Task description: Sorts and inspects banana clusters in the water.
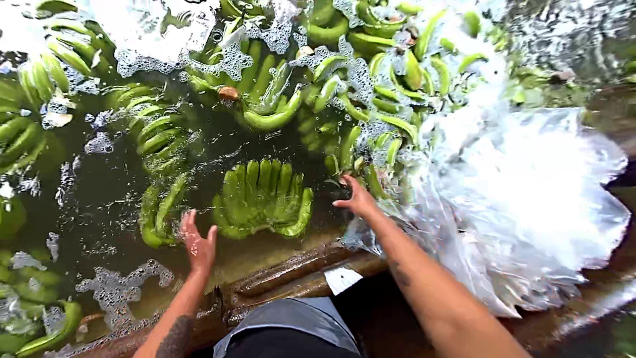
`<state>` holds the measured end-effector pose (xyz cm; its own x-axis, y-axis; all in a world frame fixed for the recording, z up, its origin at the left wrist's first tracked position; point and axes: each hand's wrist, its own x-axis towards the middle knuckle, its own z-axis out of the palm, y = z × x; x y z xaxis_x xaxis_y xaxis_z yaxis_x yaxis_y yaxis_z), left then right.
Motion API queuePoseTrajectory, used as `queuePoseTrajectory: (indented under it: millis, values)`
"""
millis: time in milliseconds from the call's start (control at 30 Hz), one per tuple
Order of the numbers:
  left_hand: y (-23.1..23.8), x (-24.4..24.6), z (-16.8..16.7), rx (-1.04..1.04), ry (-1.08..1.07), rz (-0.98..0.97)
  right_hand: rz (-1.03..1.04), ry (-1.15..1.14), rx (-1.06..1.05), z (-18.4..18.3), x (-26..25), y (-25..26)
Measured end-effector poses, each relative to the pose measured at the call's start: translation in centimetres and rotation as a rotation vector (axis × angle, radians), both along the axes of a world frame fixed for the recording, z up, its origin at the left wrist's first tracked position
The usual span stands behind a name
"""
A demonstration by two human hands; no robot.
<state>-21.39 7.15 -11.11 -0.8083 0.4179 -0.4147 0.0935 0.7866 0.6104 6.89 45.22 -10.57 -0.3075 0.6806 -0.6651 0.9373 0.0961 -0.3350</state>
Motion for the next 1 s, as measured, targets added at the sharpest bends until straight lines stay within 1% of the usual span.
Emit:
queuePoseTrajectory:
  millis: [33,67,133,167,200,233,267,333,367,400,467,533,567,633,700,733,767,800,867,900,933,967,1000]
  values:
    - [1.0,1.6,-0.6,0.001,-0.125,0.077,-0.018,-0.038,0.036,-0.9,-0.1,-1.1]
    - [2.0,2.8,-1.3,0.004,-0.253,0.201,-0.028,-0.077,0.066,-1.5,-0.2,-2.0]
    - [3.9,3.8,-3.6,-0.005,-0.494,0.435,-0.036,-0.143,0.094,-1.9,-0.3,-2.7]
    - [4.5,3.7,-4.4,-0.06,-0.606,0.479,-0.047,-0.146,0.104,-1.8,-0.1,-2.9]
    - [4.7,3.1,-5.1,-0.113,-0.706,0.458,-0.064,-0.121,0.117,-1.5,0.1,-3.0]
    - [4.7,2.4,-5.5,-0.152,-0.762,0.396,-0.078,-0.07,0.134,-0.7,0.1,-3.1]
    - [4.6,1.6,-5.6,-0.184,-0.777,0.295,-0.077,-0.001,0.157,0.6,-0.1,-3.2]
    - [4.2,0.3,-5.5,-0.167,-0.716,0.097,-0.022,0.169,0.199,3.6,-0.5,-3.2]
    - [4.3,-0.2,-4.9,-0.12,-0.675,0.053,0.02,0.277,0.22,4.9,-0.6,-3.1]
    - [4.3,-0.4,-4.5,-0.022,-0.632,0.071,0.048,0.378,0.215,6.1,-0.9,-2.8]
    - [4.6,-0.1,-4.0,0.195,-0.527,0.167,0.064,0.51,0.124,7.6,-1.8,-2.1]
    - [5.6,0.6,-3.4,0.349,-0.433,0.335,-0.003,0.546,-0.069,7.5,-3.9,-1.7]
    - [6.3,1.0,-3.3,0.411,-0.423,0.409,-0.031,0.528,-0.187,6.5,-5.2,-1.9]
    - [7.9,1.8,-3.4,0.513,-0.533,0.554,-0.092,0.437,-0.371,3.2,-8.7,-3.6]
    - [10.0,2.8,-3.6,0.54,-0.629,0.699,-0.138,0.341,-0.428,0.0,-13.5,-7.3]
    - [10.8,2.9,-3.6,0.522,-0.63,0.701,-0.099,0.326,-0.409,-1.1,-16.0,-9.3]
    - [11.3,2.7,-3.6,0.478,-0.603,0.659,-0.003,0.337,-0.37,-1.9,-18.1,-11.0]
    - [11.2,2.4,-3.9,0.392,-0.551,0.608,0.148,0.367,-0.308,-2.2,-19.7,-12.3]
    - [10.3,1.0,-4.0,0.226,-0.505,0.51,0.482,0.441,-0.16,-1.9,-21.9,-13.1]
    - [9.8,0.1,-4.1,0.211,-0.5,0.49,0.542,0.501,-0.063,-2.0,-22.6,-12.6]
    - [9.4,-0.7,-4.0,0.241,-0.5,0.49,0.507,0.55,0.044,-2.1,-23.4,-11.5]
    - [9.0,-1.3,-3.7,0.284,-0.508,0.499,0.39,0.569,0.136,-2.1,-24.2,-10.4]
    - [8.6,-1.8,-3.4,0.32,-0.517,0.515,0.231,0.54,0.193,-2.3,-24.9,-9.6]
